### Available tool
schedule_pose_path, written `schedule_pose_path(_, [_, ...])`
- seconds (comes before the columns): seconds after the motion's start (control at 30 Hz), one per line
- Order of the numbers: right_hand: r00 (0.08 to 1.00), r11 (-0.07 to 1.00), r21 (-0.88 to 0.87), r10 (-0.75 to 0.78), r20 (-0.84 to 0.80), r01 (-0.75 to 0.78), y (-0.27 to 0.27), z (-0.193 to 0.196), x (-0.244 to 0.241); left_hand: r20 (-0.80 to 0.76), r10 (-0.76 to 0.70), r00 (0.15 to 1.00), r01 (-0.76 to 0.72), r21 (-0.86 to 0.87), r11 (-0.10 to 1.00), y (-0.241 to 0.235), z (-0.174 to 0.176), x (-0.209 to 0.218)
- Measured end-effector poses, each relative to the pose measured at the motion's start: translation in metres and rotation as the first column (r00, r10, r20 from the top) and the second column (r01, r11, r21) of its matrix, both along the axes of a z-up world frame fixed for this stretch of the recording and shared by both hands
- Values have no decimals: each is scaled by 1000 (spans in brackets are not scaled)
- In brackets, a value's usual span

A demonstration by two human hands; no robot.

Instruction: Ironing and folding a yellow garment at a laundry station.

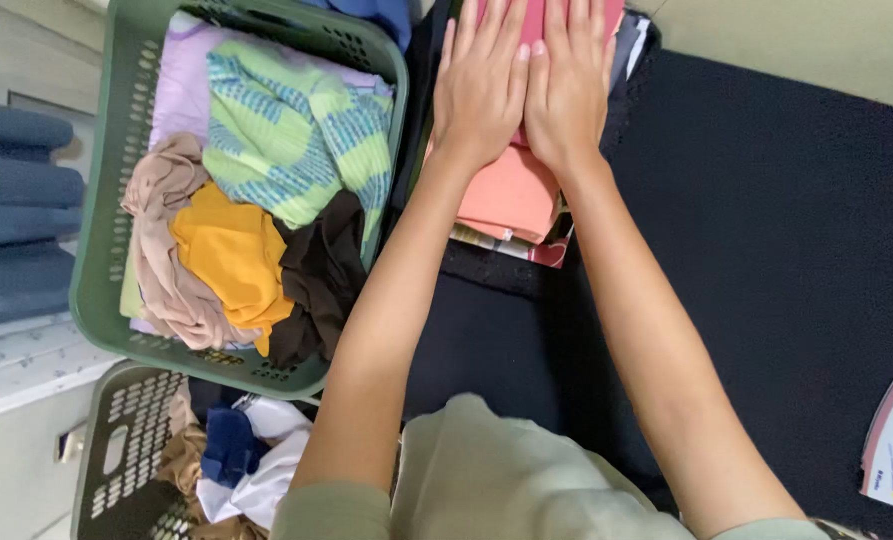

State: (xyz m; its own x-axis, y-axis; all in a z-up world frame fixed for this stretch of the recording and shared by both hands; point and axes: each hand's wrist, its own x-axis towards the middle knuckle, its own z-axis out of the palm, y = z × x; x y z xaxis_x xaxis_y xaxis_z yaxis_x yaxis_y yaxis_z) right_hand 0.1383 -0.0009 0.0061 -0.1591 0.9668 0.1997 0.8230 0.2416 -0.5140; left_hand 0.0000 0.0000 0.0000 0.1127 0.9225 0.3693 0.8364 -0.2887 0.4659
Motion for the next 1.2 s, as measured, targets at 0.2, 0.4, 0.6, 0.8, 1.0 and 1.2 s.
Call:
schedule_pose_path(0.2, [995,998,-21,51,-80,-53,4,6,5,24,-3,1000,3,-31,1000,-5,7,0])
schedule_pose_path(0.4, [765,988,-8,116,-633,-156,-60,4,48,332,5,943,-34,80,996,-97,35,-16])
schedule_pose_path(0.6, [996,995,-101,-16,-93,6,-227,-69,108,118,711,693,-720,57,692,-221,-70,-140])
schedule_pose_path(0.8, [996,996,-85,15,82,-8,-273,-66,115,-334,942,38,-915,366,167,-274,-95,-294])
schedule_pose_path(1.0, [996,1000,-24,-8,89,10,-273,-65,111,-304,920,246,-969,-90,230,-321,-181,-363])
schedule_pose_path(1.2, [996,1000,1,-12,87,12,-273,-68,111,-271,843,464,-878,-18,478,-308,-103,-239])
